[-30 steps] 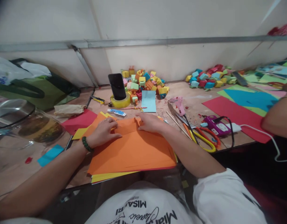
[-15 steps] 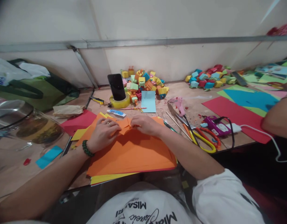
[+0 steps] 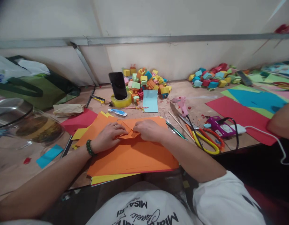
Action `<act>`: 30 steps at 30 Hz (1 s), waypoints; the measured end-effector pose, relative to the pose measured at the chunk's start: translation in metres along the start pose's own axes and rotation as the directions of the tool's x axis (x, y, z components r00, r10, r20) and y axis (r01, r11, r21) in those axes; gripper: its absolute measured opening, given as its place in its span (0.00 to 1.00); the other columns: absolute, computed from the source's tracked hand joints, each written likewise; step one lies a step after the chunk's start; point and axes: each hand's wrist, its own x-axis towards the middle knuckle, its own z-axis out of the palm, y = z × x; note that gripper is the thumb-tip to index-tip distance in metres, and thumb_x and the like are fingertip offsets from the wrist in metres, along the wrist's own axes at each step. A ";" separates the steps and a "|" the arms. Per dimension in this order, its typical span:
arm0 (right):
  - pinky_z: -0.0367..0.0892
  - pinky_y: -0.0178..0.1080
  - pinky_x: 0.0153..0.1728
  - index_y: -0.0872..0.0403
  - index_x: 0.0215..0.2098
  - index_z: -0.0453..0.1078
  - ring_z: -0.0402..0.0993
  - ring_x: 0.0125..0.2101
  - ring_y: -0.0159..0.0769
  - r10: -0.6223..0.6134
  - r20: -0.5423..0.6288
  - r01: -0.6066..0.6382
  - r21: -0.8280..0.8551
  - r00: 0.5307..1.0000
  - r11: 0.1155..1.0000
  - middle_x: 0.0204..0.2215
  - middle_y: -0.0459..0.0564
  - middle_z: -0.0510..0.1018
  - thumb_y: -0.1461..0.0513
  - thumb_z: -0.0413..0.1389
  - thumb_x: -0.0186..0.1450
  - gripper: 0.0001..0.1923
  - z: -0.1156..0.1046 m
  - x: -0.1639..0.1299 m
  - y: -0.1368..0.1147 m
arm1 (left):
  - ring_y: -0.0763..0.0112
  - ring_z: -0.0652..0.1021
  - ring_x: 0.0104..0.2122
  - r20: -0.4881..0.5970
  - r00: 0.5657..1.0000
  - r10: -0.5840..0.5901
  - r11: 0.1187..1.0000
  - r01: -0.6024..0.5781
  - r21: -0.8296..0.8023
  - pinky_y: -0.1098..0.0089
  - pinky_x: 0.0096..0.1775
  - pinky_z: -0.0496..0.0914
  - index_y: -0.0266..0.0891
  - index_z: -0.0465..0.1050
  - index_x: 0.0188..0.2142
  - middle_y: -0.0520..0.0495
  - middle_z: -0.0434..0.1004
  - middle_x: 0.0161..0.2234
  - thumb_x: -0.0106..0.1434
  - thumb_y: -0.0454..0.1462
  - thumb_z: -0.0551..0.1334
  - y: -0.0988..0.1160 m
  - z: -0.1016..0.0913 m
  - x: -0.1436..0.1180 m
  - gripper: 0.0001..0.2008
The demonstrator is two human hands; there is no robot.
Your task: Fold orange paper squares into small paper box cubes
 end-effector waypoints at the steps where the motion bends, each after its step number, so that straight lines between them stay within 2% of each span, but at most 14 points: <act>1: 0.60 0.35 0.33 0.54 0.45 0.75 0.74 0.41 0.40 -0.005 -0.011 0.006 0.036 1.000 0.999 0.44 0.53 0.79 0.73 0.53 0.56 0.21 0.000 -0.001 0.002 | 0.58 0.75 0.44 0.002 1.000 -0.016 0.999 0.016 -0.047 0.59 0.45 0.66 0.42 0.78 0.42 0.44 0.79 0.41 0.57 0.30 0.57 -0.003 0.002 0.001 0.16; 4: 0.62 0.35 0.38 0.54 0.43 0.76 0.75 0.41 0.40 -0.029 -0.057 0.037 0.146 0.998 0.989 0.42 0.52 0.80 0.70 0.55 0.57 0.17 0.001 -0.002 0.008 | 0.61 0.76 0.43 -0.023 0.995 -0.099 0.967 0.091 -0.238 0.61 0.47 0.68 0.41 0.77 0.43 0.45 0.80 0.41 0.57 0.29 0.55 -0.009 0.006 0.002 0.18; 7: 0.62 0.35 0.36 0.54 0.41 0.77 0.74 0.37 0.39 0.050 -0.090 -0.027 0.243 0.995 0.970 0.37 0.51 0.81 0.66 0.56 0.60 0.12 0.001 0.000 0.016 | 0.65 0.78 0.36 -0.029 0.966 -0.255 0.871 0.217 -0.441 0.64 0.42 0.72 0.39 0.74 0.46 0.45 0.80 0.38 0.60 0.35 0.56 -0.013 0.010 0.004 0.16; 9: 0.61 0.33 0.33 0.55 0.38 0.77 0.73 0.33 0.36 0.111 -0.047 -0.091 0.309 0.993 0.947 0.33 0.50 0.81 0.64 0.55 0.61 0.09 0.002 0.002 0.022 | 0.66 0.77 0.33 -0.009 0.952 -0.307 0.808 0.256 -0.530 0.65 0.39 0.72 0.37 0.74 0.43 0.46 0.80 0.36 0.60 0.39 0.57 -0.015 0.012 0.005 0.14; 12: 0.59 0.32 0.28 0.56 0.35 0.77 0.71 0.28 0.32 0.126 0.066 -0.142 0.377 0.990 0.915 0.28 0.47 0.79 0.61 0.56 0.61 0.09 0.000 0.002 0.027 | 0.67 0.76 0.32 0.017 0.955 -0.295 0.749 0.242 -0.616 0.67 0.37 0.71 0.37 0.73 0.37 0.47 0.78 0.33 0.58 0.42 0.59 -0.017 0.013 0.007 0.11; 17: 0.54 0.32 0.25 0.56 0.30 0.75 0.64 0.24 0.29 0.113 0.105 -0.148 0.437 0.988 0.887 0.23 0.43 0.74 0.51 0.55 0.62 0.17 -0.005 -0.001 0.022 | 0.72 0.70 0.24 0.037 0.947 -0.319 0.752 0.276 -0.599 0.71 0.28 0.66 0.37 0.72 0.43 0.55 0.68 0.23 0.57 0.44 0.61 -0.015 0.012 0.007 0.17; 21: 0.49 0.32 0.22 0.56 0.21 0.69 0.55 0.19 0.26 0.151 0.091 -0.175 0.436 0.984 0.883 0.15 0.39 0.61 0.55 0.53 0.62 0.16 0.001 0.003 0.021 | 0.73 0.69 0.24 0.023 0.945 -0.326 0.757 0.276 -0.592 0.72 0.28 0.65 0.37 0.71 0.40 0.55 0.66 0.22 0.57 0.43 0.61 -0.012 0.010 0.007 0.15; 23: 0.50 0.32 0.21 0.56 0.23 0.68 0.57 0.19 0.26 0.177 0.096 -0.201 0.448 0.980 0.871 0.17 0.40 0.64 0.57 0.54 0.61 0.13 0.005 0.005 0.022 | 0.73 0.69 0.23 0.037 0.940 -0.339 0.752 0.294 -0.590 0.72 0.28 0.65 0.37 0.70 0.40 0.56 0.67 0.22 0.58 0.43 0.60 -0.011 0.011 0.007 0.13; 26: 0.55 0.31 0.23 0.55 0.33 0.71 0.67 0.24 0.29 0.258 0.111 -0.279 0.484 0.960 0.830 0.24 0.43 0.74 0.57 0.58 0.59 0.09 0.009 0.006 0.022 | 0.72 0.71 0.24 0.034 0.937 -0.348 0.778 0.309 -0.547 0.71 0.29 0.66 0.39 0.69 0.42 0.56 0.68 0.22 0.59 0.42 0.59 -0.008 0.012 0.007 0.13; 28: 0.57 0.31 0.25 0.53 0.39 0.71 0.71 0.28 0.32 0.324 0.115 -0.339 0.465 0.939 0.818 0.30 0.46 0.77 0.57 0.59 0.58 0.12 0.008 0.006 0.019 | 0.70 0.72 0.25 0.005 0.940 -0.342 0.840 0.308 -0.446 0.69 0.32 0.67 0.39 0.68 0.44 0.55 0.70 0.23 0.60 0.40 0.58 -0.003 0.012 0.005 0.13; 30: 0.58 0.32 0.27 0.52 0.41 0.70 0.73 0.33 0.35 0.362 0.102 -0.370 0.417 0.927 0.830 0.35 0.47 0.79 0.56 0.60 0.58 0.14 0.007 0.005 0.014 | 0.66 0.74 0.30 -0.039 0.949 -0.314 0.915 0.291 -0.278 0.65 0.37 0.67 0.39 0.68 0.46 0.51 0.73 0.27 0.61 0.38 0.57 0.003 0.010 0.003 0.13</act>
